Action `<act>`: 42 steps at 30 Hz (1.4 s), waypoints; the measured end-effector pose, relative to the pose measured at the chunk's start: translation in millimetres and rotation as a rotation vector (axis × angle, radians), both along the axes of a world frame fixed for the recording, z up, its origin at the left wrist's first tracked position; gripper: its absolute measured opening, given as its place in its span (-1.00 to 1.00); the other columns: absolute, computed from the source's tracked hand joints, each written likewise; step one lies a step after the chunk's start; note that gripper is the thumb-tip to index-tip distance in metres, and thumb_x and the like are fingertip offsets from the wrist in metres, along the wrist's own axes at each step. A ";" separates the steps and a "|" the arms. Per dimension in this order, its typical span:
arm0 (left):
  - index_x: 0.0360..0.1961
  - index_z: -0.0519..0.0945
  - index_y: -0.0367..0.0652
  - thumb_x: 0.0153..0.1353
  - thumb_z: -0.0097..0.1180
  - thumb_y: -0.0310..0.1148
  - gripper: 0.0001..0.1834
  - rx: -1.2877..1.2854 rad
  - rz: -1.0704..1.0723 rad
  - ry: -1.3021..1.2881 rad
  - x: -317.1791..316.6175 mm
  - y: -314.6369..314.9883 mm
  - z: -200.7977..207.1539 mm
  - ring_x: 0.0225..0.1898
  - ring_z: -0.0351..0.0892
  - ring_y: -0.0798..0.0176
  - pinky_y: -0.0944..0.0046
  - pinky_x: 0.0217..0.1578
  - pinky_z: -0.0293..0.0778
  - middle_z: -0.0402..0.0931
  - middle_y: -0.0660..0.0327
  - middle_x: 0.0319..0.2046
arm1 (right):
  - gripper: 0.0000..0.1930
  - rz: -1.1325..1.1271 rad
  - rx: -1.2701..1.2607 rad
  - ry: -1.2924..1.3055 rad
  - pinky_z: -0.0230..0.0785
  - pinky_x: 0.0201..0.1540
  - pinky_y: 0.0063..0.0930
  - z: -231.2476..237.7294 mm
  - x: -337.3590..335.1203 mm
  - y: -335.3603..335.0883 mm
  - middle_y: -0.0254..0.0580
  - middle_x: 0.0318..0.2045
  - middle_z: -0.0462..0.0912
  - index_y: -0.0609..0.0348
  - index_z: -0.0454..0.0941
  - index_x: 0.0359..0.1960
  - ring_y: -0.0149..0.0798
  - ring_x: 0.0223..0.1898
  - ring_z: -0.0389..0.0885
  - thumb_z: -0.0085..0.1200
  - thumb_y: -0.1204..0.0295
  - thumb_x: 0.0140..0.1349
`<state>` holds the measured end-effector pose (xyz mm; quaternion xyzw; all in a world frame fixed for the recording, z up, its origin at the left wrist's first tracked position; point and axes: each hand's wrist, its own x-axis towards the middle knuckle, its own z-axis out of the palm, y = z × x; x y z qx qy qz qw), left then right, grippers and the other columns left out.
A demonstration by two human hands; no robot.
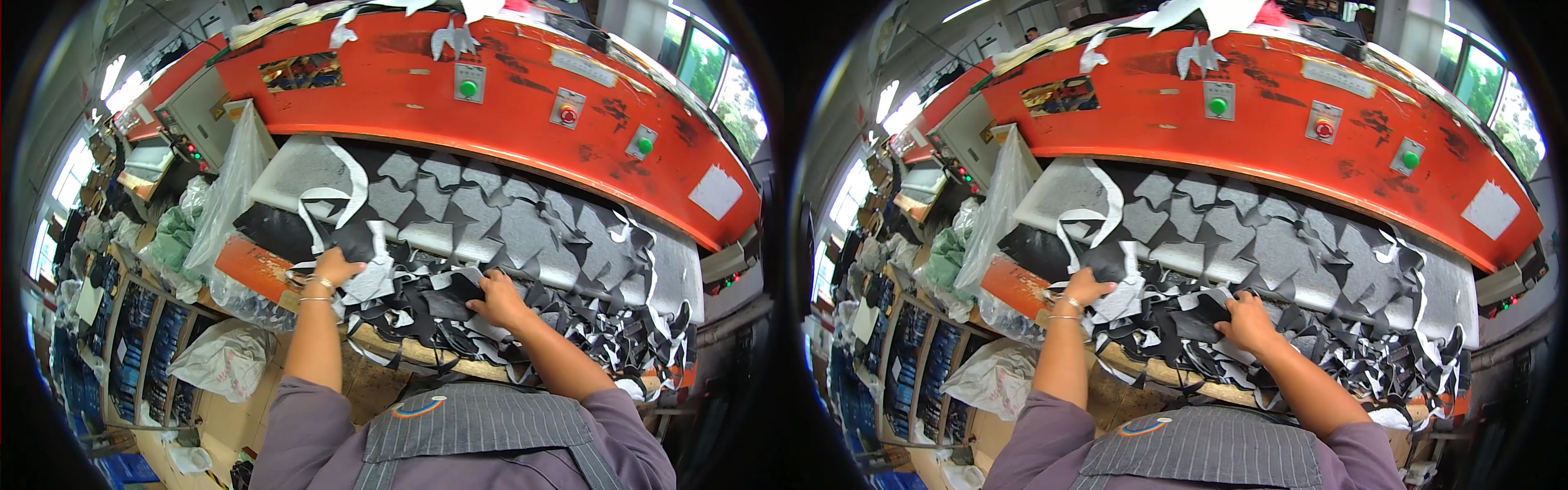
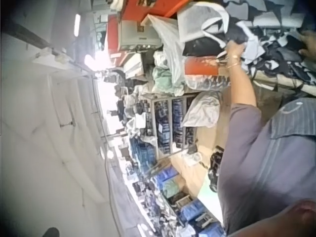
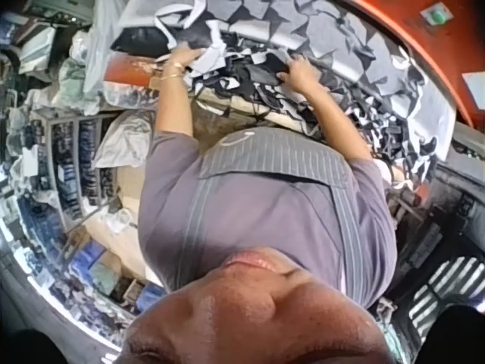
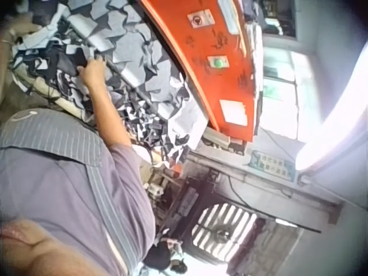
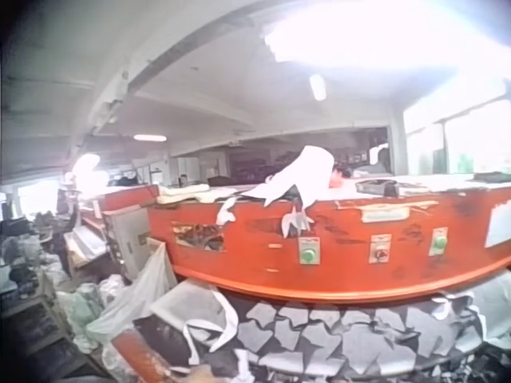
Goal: Die-cut material into specific shapes using a press machine.
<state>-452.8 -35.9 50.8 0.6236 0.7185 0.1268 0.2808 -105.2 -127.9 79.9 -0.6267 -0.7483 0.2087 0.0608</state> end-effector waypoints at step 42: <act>-0.01 0.51 -0.23 0.04 0.34 -0.41 -0.54 0.537 0.692 -1.533 230.0 -341.8 -0.8 -0.23 0.56 0.35 0.26 -0.17 0.49 0.58 0.23 -0.16 | -0.39 0.514 -0.047 0.799 0.28 0.11 -0.44 22.7 33.7 -147.0 -0.01 0.20 0.35 0.34 0.16 0.30 -0.26 0.09 0.41 0.07 0.55 0.22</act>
